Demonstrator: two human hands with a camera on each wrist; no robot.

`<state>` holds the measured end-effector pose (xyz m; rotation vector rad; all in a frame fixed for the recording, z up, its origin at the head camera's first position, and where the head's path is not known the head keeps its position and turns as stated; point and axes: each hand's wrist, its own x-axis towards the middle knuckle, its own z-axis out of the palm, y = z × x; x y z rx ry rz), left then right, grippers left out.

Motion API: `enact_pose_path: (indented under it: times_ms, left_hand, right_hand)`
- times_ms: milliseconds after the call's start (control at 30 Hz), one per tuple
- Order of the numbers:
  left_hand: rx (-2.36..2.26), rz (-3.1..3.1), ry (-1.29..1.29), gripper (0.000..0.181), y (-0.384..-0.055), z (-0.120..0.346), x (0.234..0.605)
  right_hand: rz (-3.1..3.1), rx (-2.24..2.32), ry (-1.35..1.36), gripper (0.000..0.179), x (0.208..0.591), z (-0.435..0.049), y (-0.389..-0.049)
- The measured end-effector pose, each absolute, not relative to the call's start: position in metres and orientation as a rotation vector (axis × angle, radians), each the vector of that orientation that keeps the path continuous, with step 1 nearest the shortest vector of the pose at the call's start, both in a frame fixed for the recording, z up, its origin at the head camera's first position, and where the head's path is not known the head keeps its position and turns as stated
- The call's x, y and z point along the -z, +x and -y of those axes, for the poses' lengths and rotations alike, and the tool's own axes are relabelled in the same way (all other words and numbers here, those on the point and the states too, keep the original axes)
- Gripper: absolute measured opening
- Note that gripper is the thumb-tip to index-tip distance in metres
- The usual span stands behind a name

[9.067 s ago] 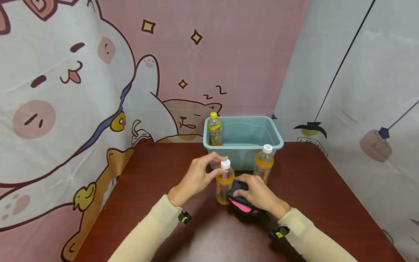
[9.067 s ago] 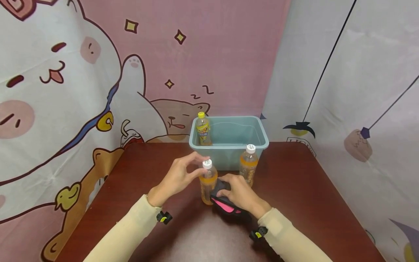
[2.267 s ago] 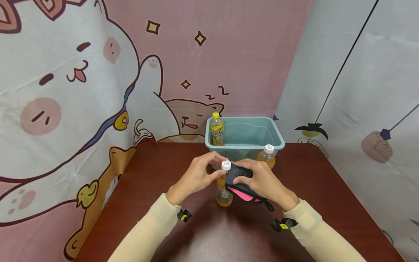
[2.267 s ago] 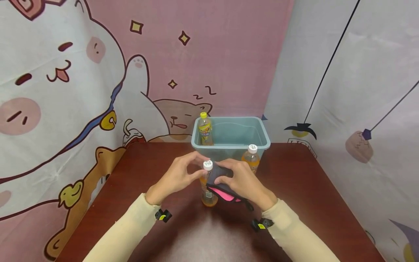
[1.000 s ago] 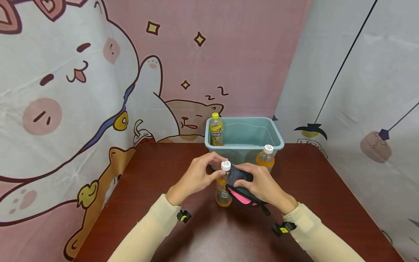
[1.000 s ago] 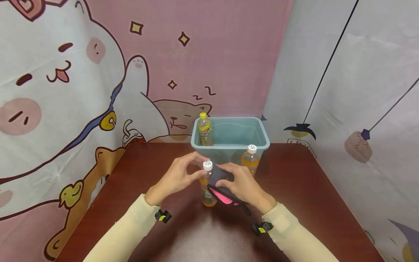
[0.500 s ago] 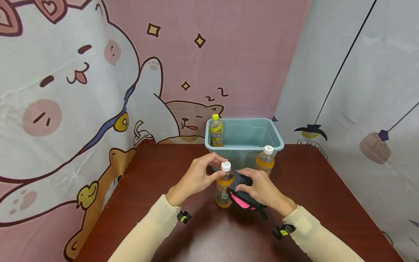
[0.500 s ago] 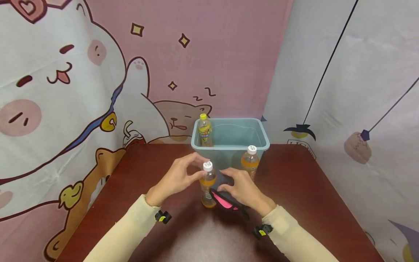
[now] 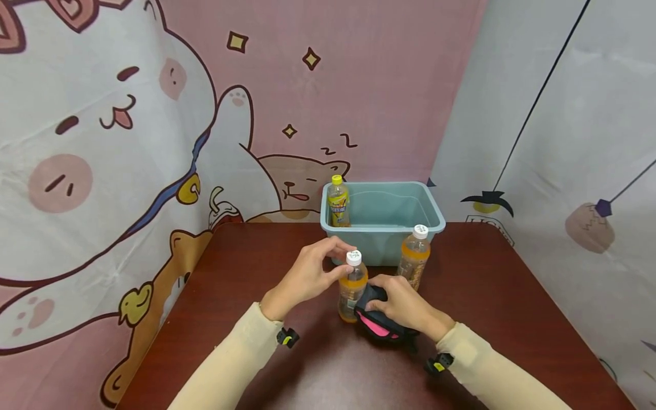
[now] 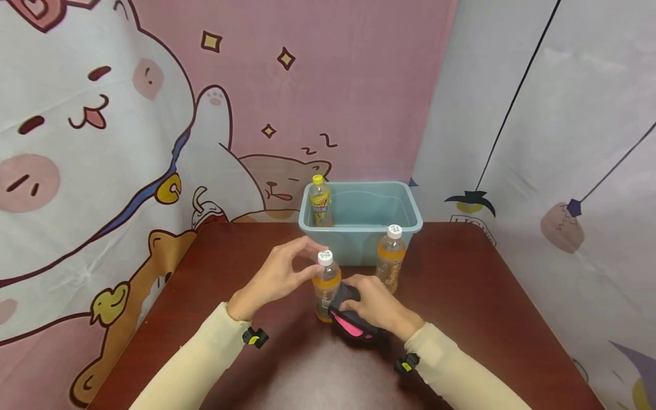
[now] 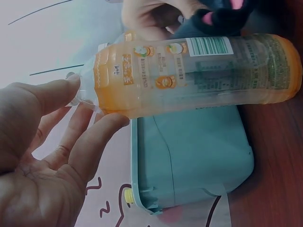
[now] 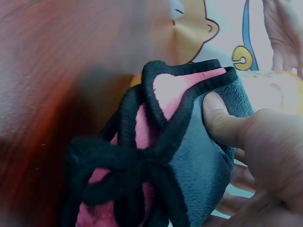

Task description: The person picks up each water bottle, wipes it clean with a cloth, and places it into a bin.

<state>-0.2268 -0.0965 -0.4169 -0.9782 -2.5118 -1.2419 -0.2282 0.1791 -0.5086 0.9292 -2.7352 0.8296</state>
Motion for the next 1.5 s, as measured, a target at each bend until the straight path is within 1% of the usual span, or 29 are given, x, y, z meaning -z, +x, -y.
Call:
enact_pose_path:
  times_ms: [267,700,1000,1500]
  left_hand:
    - [1.238,2.497,-0.987,0.037,-0.228,0.096,0.418]
    - [1.248,2.495,-0.983,0.038,-0.225,0.096,0.419]
    - [1.246,2.510,-0.984,0.038,-0.225,0.097,0.417]
    - [1.251,2.506,-0.977,0.039,-0.224,0.098,0.417]
  right_hand:
    - [2.847,-0.786,0.932,0.050,0.519,-0.174,-0.227]
    - [2.831,-0.821,0.942,0.053,0.519,-0.175,-0.224]
    - [2.759,-0.866,0.928,0.049,0.506,-0.178,-0.224]
    - [2.668,-0.960,0.891,0.045,0.475,-0.181,-0.222]
